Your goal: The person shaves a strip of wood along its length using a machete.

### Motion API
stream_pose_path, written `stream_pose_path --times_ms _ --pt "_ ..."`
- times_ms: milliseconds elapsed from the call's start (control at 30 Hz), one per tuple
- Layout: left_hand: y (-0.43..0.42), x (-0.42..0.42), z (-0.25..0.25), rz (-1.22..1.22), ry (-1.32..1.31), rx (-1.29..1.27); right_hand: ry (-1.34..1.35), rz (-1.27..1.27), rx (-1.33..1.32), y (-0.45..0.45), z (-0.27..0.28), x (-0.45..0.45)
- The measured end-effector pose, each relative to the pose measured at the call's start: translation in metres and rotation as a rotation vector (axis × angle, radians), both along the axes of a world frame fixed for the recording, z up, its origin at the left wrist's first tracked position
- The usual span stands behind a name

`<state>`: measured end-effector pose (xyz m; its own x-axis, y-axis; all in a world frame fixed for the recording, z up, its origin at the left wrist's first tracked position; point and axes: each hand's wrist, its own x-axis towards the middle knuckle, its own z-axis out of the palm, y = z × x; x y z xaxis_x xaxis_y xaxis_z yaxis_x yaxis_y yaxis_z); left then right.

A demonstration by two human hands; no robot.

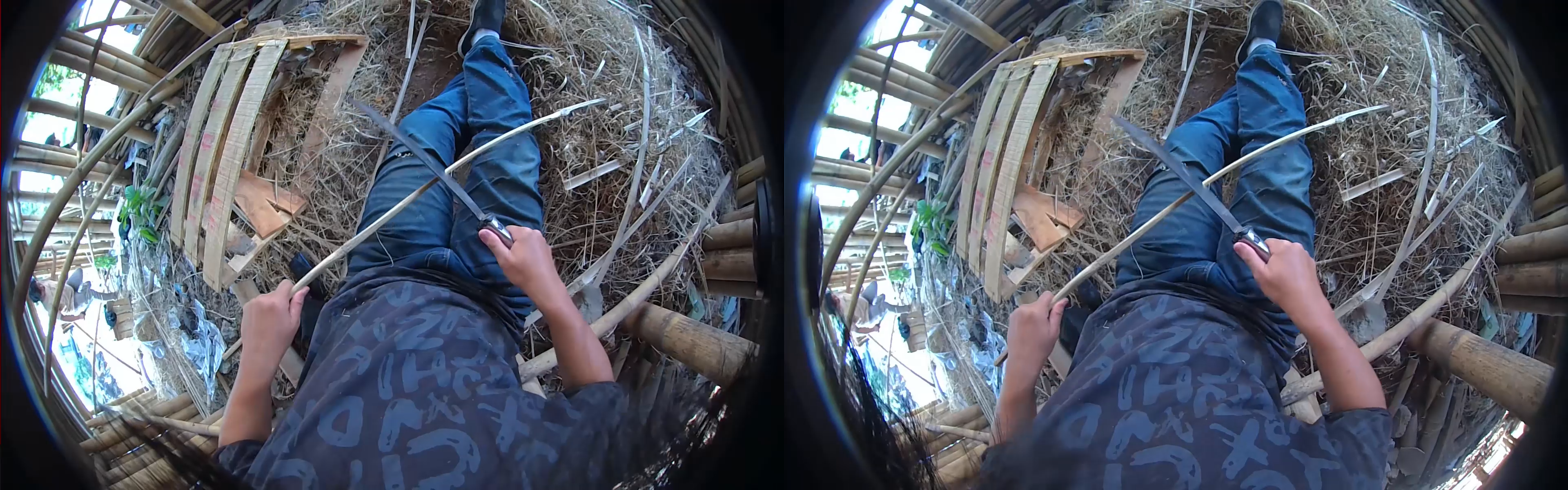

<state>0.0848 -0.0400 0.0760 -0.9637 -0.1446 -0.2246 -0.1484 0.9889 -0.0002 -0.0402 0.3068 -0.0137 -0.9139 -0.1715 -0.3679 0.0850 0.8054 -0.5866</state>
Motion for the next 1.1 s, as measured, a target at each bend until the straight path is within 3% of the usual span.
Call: stream_pose_path --times_ms 300,433,533,700,800,933,1100 --pt "-0.017 -0.055 0.050 -0.244 0.193 -0.230 0.005 0.019 -0.356 -0.057 0.008 -0.020" --pt "-0.026 -0.062 0.062 -0.300 0.199 -0.267 0.157 -0.030 -0.233 -0.031 0.005 -0.031" --pt "-0.023 -0.068 0.061 -0.303 0.214 -0.260 0.121 -0.145 -0.178 -0.006 -0.019 -0.042" --pt "-0.012 -0.078 0.064 -0.288 0.226 -0.307 0.136 -0.151 -0.324 -0.030 -0.004 -0.029" --pt "-0.012 -0.082 0.067 -0.335 0.256 -0.324 0.020 -0.030 -0.424 -0.062 0.022 -0.022" --pt "-0.014 -0.079 0.070 -0.357 0.249 -0.335 0.069 0.015 -0.471 -0.088 0.013 -0.028" --pt "-0.031 -0.067 0.076 -0.372 0.284 -0.338 0.149 -0.202 -0.221 -0.048 -0.007 -0.053"
